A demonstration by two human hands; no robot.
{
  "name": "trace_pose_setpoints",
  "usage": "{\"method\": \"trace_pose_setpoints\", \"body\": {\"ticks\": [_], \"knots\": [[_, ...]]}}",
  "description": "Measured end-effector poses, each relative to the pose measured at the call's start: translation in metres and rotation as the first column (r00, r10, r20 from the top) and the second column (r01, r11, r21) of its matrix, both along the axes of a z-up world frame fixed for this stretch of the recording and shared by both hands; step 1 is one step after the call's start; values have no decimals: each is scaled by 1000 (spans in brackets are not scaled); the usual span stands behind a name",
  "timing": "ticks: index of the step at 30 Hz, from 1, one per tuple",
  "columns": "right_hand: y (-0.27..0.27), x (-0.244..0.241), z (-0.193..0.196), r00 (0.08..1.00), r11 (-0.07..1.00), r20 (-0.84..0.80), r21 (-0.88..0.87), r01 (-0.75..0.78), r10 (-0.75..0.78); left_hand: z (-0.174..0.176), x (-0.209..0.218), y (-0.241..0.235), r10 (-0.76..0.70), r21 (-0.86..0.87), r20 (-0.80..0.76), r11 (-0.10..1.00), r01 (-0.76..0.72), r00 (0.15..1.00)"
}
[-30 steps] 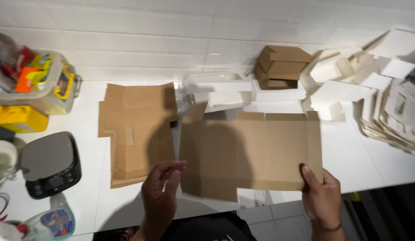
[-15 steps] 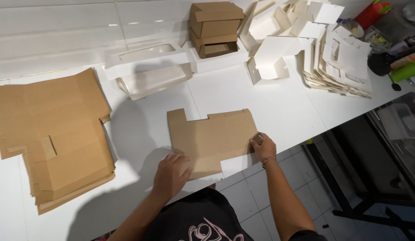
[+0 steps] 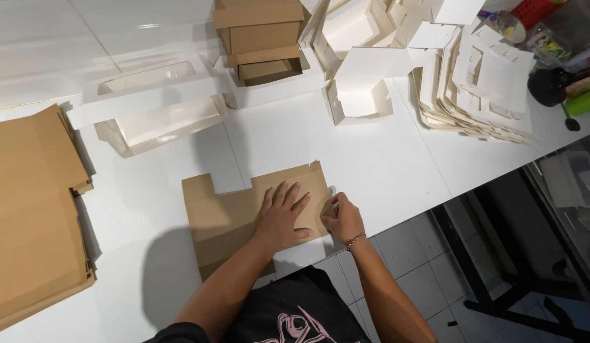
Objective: The person folds flat cardboard sheets into small rectangular boxes on a white countertop. They repeatedly fold the sides and flaps, then place each completed box into a growing stack on the right side of the counter.
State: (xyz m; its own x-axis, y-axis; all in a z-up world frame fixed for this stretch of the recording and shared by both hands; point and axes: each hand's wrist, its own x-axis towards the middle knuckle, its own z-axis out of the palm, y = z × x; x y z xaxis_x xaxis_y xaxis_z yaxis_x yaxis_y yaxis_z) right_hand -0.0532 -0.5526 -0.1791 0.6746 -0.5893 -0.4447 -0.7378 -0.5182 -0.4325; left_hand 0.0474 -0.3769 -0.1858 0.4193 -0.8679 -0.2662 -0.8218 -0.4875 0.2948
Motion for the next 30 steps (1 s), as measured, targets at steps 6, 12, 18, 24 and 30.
{"method": "trace_pose_setpoints", "body": {"ticks": [6, 12, 18, 24, 30], "knots": [[-22, 16, 17, 975, 974, 33, 37, -222, 221, -57, 4, -39, 122, -256, 220, 965, -63, 968], [-25, 7, -10, 904, 921, 198, 17, -389, 378, -61, 8, -47, 184, -323, 159, 938, -125, 970], [-21, -14, -43, 550, 584, 250, -554, -593, 797, -54, 13, -46, 141, -332, 60, 936, -113, 988], [-31, 6, -46, 573, 567, 87, -325, -757, 815, -105, 11, -50, 90, -260, 313, 966, -6, 946], [-30, 31, -67, 590, 551, 59, -442, -708, 805, -94, 20, -53, 158, -160, 290, 980, -115, 944]]}}
